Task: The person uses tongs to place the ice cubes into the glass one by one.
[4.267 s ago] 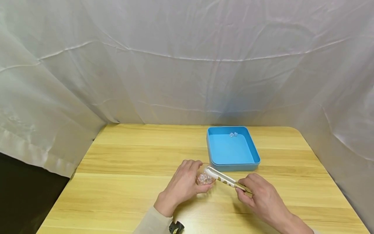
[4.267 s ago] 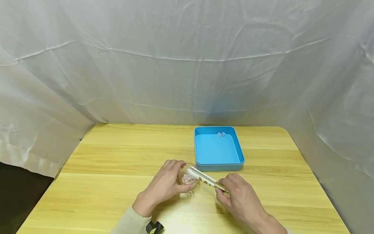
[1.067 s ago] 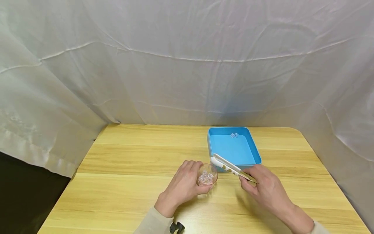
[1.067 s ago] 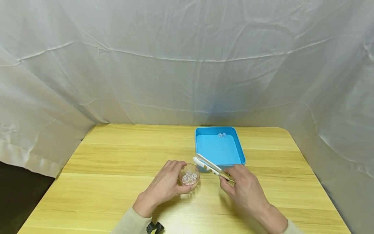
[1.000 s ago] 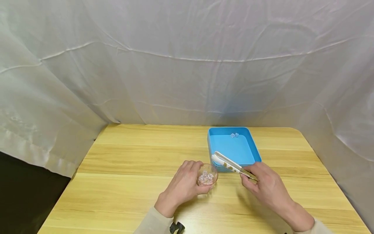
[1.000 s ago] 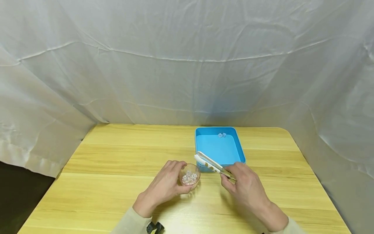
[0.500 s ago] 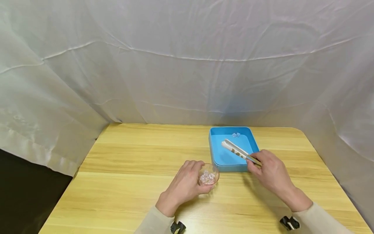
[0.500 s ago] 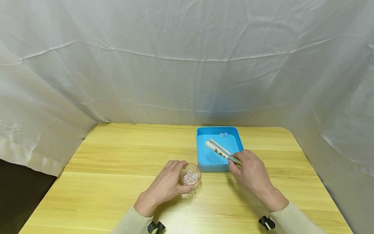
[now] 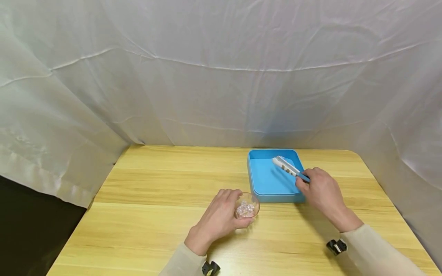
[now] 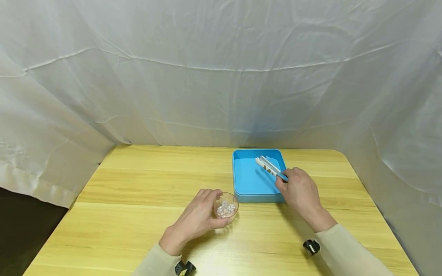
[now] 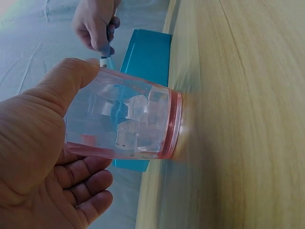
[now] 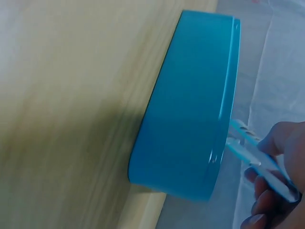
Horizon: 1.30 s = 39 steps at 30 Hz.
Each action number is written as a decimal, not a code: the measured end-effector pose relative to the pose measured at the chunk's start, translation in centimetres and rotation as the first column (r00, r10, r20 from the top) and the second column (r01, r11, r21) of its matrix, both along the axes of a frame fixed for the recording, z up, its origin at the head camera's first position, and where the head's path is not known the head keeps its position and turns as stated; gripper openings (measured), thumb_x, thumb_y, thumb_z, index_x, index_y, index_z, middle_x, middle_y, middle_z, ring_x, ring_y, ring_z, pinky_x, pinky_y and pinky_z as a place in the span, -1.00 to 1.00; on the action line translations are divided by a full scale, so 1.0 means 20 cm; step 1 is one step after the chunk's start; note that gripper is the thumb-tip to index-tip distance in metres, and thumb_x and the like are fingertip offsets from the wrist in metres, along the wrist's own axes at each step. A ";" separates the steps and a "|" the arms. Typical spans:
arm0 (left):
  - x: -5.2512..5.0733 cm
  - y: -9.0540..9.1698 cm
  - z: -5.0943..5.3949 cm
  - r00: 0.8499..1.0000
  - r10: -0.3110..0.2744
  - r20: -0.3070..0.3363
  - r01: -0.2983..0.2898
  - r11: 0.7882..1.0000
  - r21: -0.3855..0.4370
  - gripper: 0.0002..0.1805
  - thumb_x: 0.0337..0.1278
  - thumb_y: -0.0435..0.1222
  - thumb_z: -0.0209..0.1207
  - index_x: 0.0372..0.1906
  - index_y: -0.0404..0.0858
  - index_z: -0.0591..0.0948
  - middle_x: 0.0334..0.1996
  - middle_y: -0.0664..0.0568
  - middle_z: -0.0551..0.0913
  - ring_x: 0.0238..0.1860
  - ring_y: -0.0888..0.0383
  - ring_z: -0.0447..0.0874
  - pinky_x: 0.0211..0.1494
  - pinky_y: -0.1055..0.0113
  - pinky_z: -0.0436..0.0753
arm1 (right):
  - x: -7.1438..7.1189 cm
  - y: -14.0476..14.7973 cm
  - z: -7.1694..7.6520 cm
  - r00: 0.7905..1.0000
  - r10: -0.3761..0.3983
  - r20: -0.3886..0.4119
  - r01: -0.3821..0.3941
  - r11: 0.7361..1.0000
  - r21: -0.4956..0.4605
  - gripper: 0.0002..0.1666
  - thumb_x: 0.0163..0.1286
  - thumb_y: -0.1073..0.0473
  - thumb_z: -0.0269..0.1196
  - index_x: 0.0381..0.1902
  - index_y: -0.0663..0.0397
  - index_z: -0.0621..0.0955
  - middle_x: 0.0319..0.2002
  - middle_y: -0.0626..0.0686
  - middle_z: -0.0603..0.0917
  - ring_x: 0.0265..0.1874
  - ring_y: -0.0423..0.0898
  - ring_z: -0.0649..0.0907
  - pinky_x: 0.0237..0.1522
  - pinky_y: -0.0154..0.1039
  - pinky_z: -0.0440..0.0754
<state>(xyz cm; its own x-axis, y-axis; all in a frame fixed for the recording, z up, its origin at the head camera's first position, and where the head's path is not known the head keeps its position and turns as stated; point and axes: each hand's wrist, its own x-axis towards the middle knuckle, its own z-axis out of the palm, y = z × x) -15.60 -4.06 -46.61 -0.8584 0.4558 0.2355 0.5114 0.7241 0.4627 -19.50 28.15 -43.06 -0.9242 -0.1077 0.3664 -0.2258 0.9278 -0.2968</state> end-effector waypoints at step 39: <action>0.00 0.02 -0.01 1.000 0.000 0.019 0.000 1.000 0.017 -0.15 -0.01 0.15 0.53 0.31 -0.22 0.55 0.09 0.02 0.68 0.12 0.11 0.56 0.30 0.21 0.60 | -0.21 0.01 -0.06 0.978 -0.170 0.121 0.144 0.970 0.198 -0.58 0.46 0.03 0.23 -0.51 0.20 0.52 -0.53 0.11 0.47 -0.55 0.06 0.47 -0.65 -0.11 0.38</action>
